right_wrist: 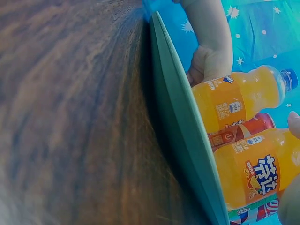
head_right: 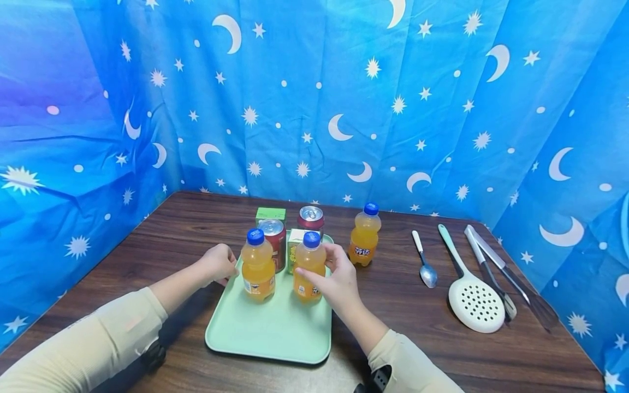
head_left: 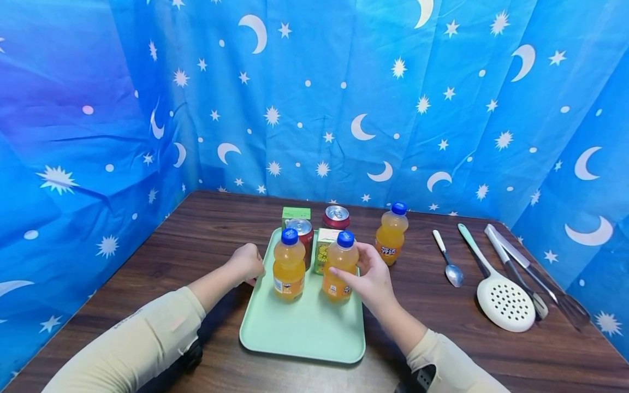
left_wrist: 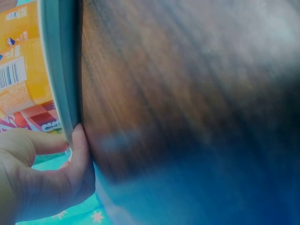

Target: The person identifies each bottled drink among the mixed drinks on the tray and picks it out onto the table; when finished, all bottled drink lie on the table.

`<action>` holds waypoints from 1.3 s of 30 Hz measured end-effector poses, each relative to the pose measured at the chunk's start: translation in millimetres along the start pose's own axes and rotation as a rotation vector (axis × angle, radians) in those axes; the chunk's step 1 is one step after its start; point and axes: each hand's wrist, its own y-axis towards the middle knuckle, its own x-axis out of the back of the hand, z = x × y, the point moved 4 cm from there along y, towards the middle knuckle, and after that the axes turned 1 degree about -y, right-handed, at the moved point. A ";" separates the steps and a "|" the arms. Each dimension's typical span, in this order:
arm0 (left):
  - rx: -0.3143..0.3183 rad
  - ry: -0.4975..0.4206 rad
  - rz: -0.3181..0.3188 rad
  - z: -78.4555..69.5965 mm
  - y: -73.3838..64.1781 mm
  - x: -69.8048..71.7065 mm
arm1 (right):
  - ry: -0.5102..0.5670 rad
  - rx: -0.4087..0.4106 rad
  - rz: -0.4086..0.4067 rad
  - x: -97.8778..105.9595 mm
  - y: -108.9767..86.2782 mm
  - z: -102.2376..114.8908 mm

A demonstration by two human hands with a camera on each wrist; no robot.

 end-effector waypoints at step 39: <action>0.028 -0.007 0.011 0.9 1.4 0.9 | 0.047 -0.024 -0.067 30.8 4.4 -12.1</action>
